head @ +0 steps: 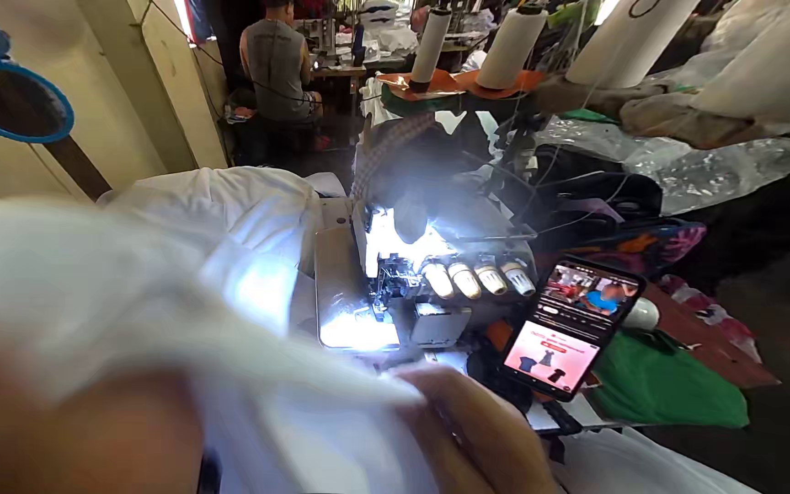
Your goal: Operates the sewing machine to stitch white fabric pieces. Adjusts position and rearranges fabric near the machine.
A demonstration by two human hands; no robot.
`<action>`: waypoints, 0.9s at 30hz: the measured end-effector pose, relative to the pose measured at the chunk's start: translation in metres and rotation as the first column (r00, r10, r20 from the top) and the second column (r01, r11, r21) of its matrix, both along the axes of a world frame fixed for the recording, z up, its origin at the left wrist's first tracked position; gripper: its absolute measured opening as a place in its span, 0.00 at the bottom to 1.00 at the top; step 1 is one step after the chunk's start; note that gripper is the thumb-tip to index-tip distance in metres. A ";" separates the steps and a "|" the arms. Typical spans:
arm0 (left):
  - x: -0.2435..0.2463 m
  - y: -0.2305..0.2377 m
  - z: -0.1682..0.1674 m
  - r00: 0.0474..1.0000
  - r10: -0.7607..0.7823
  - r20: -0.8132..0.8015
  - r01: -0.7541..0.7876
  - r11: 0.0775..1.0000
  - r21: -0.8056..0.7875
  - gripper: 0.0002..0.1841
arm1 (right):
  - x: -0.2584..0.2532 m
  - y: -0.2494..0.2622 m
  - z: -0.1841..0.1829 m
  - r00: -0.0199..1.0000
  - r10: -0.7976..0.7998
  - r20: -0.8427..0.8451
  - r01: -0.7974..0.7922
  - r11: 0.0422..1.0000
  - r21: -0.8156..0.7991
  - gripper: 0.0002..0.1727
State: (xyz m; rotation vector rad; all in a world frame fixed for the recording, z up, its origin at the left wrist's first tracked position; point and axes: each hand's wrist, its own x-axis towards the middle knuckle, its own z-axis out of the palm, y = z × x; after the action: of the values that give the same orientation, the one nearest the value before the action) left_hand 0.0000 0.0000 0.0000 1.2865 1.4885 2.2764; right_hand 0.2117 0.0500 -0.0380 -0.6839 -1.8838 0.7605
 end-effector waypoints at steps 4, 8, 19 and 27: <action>-0.016 0.101 -0.053 0.810 -0.420 -0.410 0.122 0.804 -0.582 0.12 | -0.007 0.036 -0.064 0.993 -0.115 0.033 0.119 0.923 -0.366 0.11; 0.003 0.112 -0.122 0.681 -0.601 -0.419 0.180 0.692 -0.699 0.24 | -0.006 0.037 -0.097 0.979 -0.136 -0.155 0.050 0.885 -0.463 0.03; 0.014 0.091 -0.139 0.688 -0.533 -0.492 0.294 0.825 -0.483 0.19 | 0.007 0.029 -0.118 0.982 -0.132 -0.134 -0.051 0.500 -0.864 0.27; 0.016 0.094 -0.148 0.752 -0.418 -0.510 0.222 0.889 -0.401 0.15 | 0.013 0.034 -0.109 0.799 -0.128 -0.587 -0.100 0.935 -0.340 0.21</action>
State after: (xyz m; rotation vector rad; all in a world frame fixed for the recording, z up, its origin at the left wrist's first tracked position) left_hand 0.0162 0.0942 -0.1476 2.0576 1.5355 1.3967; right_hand 0.2250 0.0838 -0.1472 -0.5789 -1.1595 1.1719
